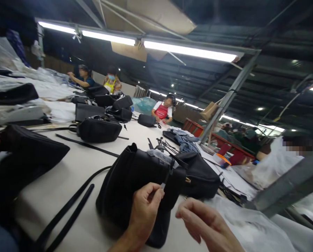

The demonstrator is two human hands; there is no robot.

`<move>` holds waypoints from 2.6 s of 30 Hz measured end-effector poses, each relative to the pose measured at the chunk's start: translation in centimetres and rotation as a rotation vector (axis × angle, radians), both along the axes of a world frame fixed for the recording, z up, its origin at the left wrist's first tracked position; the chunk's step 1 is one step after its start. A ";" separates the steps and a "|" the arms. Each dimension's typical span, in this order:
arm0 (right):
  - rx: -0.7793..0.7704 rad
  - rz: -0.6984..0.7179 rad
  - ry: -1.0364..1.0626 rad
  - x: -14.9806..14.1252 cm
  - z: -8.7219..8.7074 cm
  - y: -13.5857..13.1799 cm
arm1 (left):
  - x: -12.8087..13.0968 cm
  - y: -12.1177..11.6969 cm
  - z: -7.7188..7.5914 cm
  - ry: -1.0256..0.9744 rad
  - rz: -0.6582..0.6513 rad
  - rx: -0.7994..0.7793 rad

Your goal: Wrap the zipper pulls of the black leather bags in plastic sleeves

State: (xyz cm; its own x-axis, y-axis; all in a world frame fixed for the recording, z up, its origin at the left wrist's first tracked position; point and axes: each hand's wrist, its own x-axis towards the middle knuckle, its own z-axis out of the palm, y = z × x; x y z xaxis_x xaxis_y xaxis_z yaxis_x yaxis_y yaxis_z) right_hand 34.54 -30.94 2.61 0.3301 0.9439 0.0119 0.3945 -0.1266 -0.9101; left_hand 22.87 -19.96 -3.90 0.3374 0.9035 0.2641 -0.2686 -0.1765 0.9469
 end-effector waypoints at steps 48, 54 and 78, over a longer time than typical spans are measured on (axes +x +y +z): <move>0.275 -0.238 0.029 -1.6 -3.5 6.5 | -1.4 1.0 1.3 -0.157 -0.121 -0.243; 0.045 -0.072 0.283 -2.2 -3.2 6.3 | -1.2 0.2 0.0 -0.270 -0.129 -0.201; 0.060 0.049 0.401 -1.9 -2.1 6.8 | -2.0 0.4 -1.1 -0.113 -0.053 0.134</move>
